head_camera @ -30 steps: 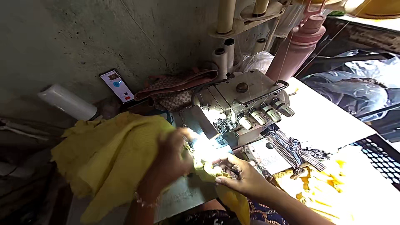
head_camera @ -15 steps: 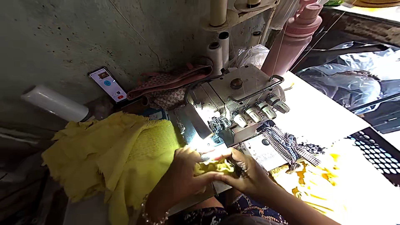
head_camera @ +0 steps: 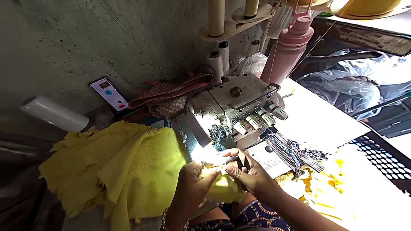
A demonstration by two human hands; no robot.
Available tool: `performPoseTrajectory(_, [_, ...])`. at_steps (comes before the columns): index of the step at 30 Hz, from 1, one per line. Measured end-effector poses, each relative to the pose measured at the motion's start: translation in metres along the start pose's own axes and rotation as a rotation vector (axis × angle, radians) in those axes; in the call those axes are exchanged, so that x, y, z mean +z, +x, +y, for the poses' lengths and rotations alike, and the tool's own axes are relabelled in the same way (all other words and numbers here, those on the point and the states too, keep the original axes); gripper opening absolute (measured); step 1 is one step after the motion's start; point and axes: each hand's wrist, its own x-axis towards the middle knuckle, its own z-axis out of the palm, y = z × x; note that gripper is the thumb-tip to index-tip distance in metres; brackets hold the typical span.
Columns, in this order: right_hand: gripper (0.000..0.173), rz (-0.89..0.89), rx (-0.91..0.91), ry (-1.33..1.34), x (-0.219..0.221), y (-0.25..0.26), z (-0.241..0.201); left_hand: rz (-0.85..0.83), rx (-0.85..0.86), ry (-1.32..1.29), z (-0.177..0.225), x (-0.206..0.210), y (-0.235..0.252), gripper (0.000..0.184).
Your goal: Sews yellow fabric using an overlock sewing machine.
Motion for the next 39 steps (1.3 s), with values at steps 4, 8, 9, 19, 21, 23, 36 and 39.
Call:
performPoseTrajectory(4, [0.059, 0.160, -0.437, -0.602, 0.007, -0.005, 0.031, 0.152, -0.042, 0.150, -0.001, 0.002, 0.002, 0.024])
performPoseTrajectory(8, [0.032, 0.192, -0.466, -0.608, 0.003, 0.005, 0.029, 0.123, -0.050, 0.237, 0.000, 0.003, 0.003, 0.029])
performPoseTrajectory(9, [0.030, 0.172, -0.422, -0.551, 0.000, 0.006, 0.027, 0.087, -0.056, 0.249, 0.000, 0.000, 0.004, 0.030])
performPoseTrajectory(19, [0.031, 0.366, -0.337, -0.740, -0.014, 0.023, 0.051, 0.081, -0.086, 0.582, -0.023, -0.001, 0.042, 0.030])
performPoseTrajectory(21, [0.033, 0.394, -0.334, -0.774, -0.014, 0.031, 0.049, 0.148, -0.076, 0.559, -0.024, 0.002, 0.045, 0.033])
performPoseTrajectory(23, [0.037, 0.417, -0.313, -0.847, -0.016, 0.038, 0.049, 0.213, -0.075, 0.508, -0.023, 0.005, 0.048, 0.041])
performPoseTrajectory(36, [0.023, -0.027, -0.105, -0.465, -0.023, -0.048, 0.073, 0.295, 0.482, 0.335, -0.102, -0.005, -0.005, 0.040])
performPoseTrajectory(39, [0.018, -0.064, -0.112, -0.586, -0.028, -0.052, 0.075, 0.321, 0.465, 0.583, -0.076, -0.033, -0.009, 0.025])
